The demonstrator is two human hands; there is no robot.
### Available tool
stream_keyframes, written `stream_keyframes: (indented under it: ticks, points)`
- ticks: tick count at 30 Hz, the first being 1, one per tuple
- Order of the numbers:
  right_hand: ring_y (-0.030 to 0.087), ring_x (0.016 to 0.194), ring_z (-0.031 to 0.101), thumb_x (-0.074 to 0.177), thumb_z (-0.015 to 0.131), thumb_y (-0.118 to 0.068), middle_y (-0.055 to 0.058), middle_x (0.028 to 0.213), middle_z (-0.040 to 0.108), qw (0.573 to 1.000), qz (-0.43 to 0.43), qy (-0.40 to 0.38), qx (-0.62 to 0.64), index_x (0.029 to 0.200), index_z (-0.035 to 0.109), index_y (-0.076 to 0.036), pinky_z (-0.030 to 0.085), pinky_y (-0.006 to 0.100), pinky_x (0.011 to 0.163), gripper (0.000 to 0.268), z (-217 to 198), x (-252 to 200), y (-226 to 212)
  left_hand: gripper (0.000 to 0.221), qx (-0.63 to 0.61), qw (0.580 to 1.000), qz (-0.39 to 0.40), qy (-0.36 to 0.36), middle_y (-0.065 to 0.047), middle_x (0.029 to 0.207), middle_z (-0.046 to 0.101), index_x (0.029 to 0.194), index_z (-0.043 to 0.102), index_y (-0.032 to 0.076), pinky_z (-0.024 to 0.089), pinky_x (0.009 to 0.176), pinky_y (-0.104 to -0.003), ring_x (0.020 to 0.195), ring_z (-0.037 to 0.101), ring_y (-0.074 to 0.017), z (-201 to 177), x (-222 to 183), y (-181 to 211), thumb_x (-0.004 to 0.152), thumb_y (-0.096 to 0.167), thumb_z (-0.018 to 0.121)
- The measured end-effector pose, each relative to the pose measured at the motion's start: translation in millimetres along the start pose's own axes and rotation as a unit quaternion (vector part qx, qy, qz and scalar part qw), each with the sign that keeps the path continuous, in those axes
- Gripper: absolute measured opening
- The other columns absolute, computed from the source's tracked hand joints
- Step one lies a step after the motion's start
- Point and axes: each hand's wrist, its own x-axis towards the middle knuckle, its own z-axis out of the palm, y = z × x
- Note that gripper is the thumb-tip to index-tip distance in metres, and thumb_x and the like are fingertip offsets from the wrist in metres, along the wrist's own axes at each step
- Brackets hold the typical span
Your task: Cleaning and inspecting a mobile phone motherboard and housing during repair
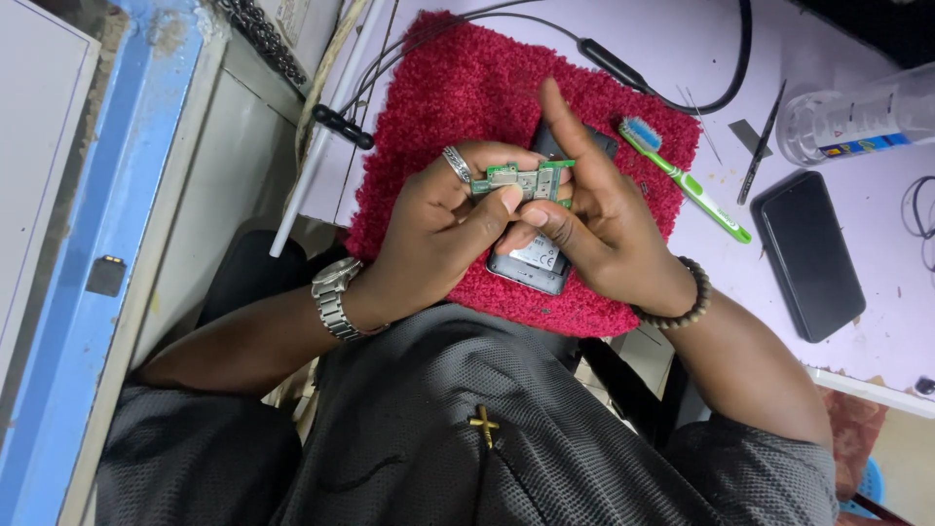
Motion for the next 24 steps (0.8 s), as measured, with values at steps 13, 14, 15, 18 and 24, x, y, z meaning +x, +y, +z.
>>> stream_keyframes:
  ticks: [13,14,15,18,24]
  points:
    - [0.009,0.067,0.065,0.117,0.051,-0.017,0.001,0.083,0.062,0.995,-0.007,0.070,-0.074,0.151,0.052,-0.003,0.055,0.021,0.067,0.037,5.2,0.6,0.1,0.024,0.073,0.997,-0.006,-0.008,-0.007,0.108,0.079,0.134,0.064,0.009,0.063,0.076,-0.025,0.088,0.074,-0.0112,2.0,1.5,-8.0,0.112,0.015,0.057]
    - [0.009,0.068,0.066,0.117,0.052,-0.018,0.001,0.087,0.063,0.995,-0.011,0.069,-0.075,0.150,0.052,-0.003,0.056,0.021,0.066,0.036,4.8,0.4,1.2,0.025,0.086,0.996,-0.003,-0.006,-0.007,0.115,0.080,0.135,0.064,0.008,0.064,0.078,-0.025,0.092,0.074,-0.0107,1.8,1.3,-8.5,0.112,0.015,0.057]
    - [0.009,0.068,0.066,0.117,0.052,-0.018,0.001,0.087,0.063,0.995,-0.011,0.069,-0.074,0.150,0.052,-0.003,0.056,0.021,0.066,0.036,4.9,0.5,1.0,0.025,0.085,0.996,-0.004,-0.006,-0.007,0.115,0.080,0.135,0.064,0.008,0.064,0.078,-0.025,0.092,0.074,-0.0107,1.5,1.2,-8.3,0.112,0.015,0.057]
    - [0.010,0.067,0.067,0.117,0.052,-0.019,0.002,0.086,0.063,0.994,-0.011,0.069,-0.088,0.149,0.052,-0.002,0.057,0.021,0.064,0.036,5.4,0.6,0.5,0.026,0.078,0.997,0.015,-0.019,-0.011,0.127,0.077,0.137,0.062,0.006,0.067,0.090,-0.029,0.101,0.078,-0.0167,0.2,1.0,-8.1,0.112,0.013,0.057]
    - [0.012,0.066,0.066,0.116,0.052,-0.020,0.005,0.090,0.064,0.993,-0.005,0.077,-0.090,0.147,0.052,0.000,0.056,0.023,0.063,0.037,6.4,0.6,0.3,0.025,0.124,0.991,0.035,-0.025,-0.008,0.129,0.075,0.137,0.063,0.007,0.066,0.095,-0.028,0.108,0.077,-0.0164,-1.8,1.2,-8.9,0.113,0.013,0.058]
